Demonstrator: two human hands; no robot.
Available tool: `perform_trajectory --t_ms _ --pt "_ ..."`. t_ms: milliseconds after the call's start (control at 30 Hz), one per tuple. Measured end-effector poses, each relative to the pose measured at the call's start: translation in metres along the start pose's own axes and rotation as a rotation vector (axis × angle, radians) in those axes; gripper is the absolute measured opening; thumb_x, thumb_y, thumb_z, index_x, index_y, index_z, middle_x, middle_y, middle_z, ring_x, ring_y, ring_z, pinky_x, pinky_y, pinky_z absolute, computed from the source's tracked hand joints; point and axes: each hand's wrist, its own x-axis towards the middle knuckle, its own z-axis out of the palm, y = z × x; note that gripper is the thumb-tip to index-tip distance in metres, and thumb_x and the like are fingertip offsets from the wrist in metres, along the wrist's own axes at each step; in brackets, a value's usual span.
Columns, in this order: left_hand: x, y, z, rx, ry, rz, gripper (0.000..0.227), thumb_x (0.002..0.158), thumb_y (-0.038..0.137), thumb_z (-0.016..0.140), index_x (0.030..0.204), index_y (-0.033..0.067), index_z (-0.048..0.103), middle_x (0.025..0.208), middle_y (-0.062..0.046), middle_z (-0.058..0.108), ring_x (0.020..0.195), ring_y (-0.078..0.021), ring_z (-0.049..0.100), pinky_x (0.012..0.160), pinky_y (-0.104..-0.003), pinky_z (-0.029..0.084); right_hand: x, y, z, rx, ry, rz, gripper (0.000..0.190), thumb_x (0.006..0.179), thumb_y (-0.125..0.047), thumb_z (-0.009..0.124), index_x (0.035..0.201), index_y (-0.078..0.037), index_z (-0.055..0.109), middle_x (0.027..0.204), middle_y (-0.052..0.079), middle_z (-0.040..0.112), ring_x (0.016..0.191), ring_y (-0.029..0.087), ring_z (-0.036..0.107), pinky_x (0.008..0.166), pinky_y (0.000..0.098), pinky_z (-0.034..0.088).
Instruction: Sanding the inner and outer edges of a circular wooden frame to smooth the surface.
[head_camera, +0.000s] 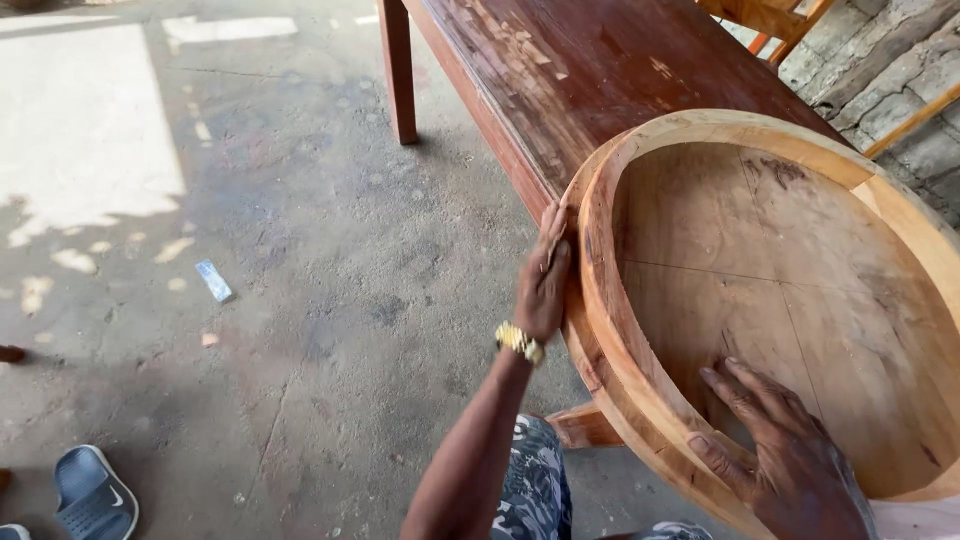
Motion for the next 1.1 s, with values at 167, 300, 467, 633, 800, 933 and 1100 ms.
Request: perform_trajectory --t_ms 167,300,467,633,800,933,1100 --pt "-0.081 0.038 0.021 0.002 0.034 -0.017 0.057 0.11 0.019 0.038 0.164 0.0031 0.027 0.176 -0.014 0.018 0.165 -0.0325 0.009 0.132 -0.045 0.011 0.005 0.004 0.004 -0.031 0.019 -0.003 0.087 0.08 -0.066 0.057 0.153 -0.019 0.044 0.163 0.007 0.034 0.145 0.025 0.03 0.115 0.0437 0.025" --pt "-0.049 0.011 0.008 0.15 -0.026 -0.062 0.056 0.11 0.018 0.039 0.163 0.0034 0.03 0.175 -0.015 0.021 0.164 -0.0326 0.012 0.132 -0.044 0.014 0.007 0.005 0.005 -0.047 -0.024 0.018 0.087 0.08 -0.066 0.057 0.152 -0.02 0.044 0.162 0.006 0.034 0.147 0.025 0.03 0.115 0.043 0.026" --pt "-0.018 0.011 0.0 0.163 -0.052 -0.052 0.052 0.111 0.018 0.041 0.161 0.005 0.035 0.173 -0.014 0.026 0.163 -0.0297 0.019 0.132 -0.041 0.017 -0.001 -0.002 0.0 0.007 0.023 0.01 0.085 0.082 -0.066 0.056 0.151 -0.016 0.048 0.158 0.006 0.038 0.146 0.024 0.034 0.117 0.0425 0.029" --pt "-0.096 0.051 0.015 0.131 -0.059 -0.044 0.05 0.112 0.025 0.042 0.159 0.0079 0.043 0.174 -0.013 0.029 0.165 -0.0328 0.018 0.135 -0.049 0.015 0.006 0.0 0.0 -0.025 -0.005 0.016 0.086 0.079 -0.065 0.058 0.15 -0.016 0.048 0.161 0.007 0.036 0.148 0.028 0.032 0.113 0.0437 0.026" --pt "-0.032 -0.005 -0.001 -0.025 -0.046 -0.058 0.053 0.111 0.03 0.04 0.156 0.0025 0.044 0.171 -0.015 0.033 0.163 -0.0305 0.019 0.133 -0.045 0.012 -0.001 0.003 0.004 0.018 0.011 -0.003 0.084 0.081 -0.064 0.058 0.147 -0.013 0.05 0.157 0.008 0.039 0.145 0.027 0.035 0.115 0.0431 0.028" --pt "0.004 -0.015 0.002 -0.095 0.009 -0.04 0.053 0.113 0.03 0.041 0.155 -0.0009 0.045 0.17 -0.015 0.037 0.162 -0.0281 0.026 0.133 -0.04 0.016 -0.003 0.007 0.008 0.034 0.081 -0.045 0.083 0.082 -0.065 0.058 0.144 -0.012 0.052 0.155 0.009 0.042 0.144 0.026 0.037 0.116 0.0425 0.029" --pt "-0.089 0.032 0.02 -0.218 0.086 -0.118 0.056 0.11 0.028 0.04 0.157 -0.0024 0.039 0.171 -0.015 0.029 0.162 -0.0273 0.018 0.131 -0.041 0.012 0.007 0.0 -0.002 0.023 0.043 -0.007 0.087 0.079 -0.065 0.059 0.149 -0.014 0.05 0.159 0.01 0.038 0.147 0.029 0.032 0.113 0.0447 0.025"
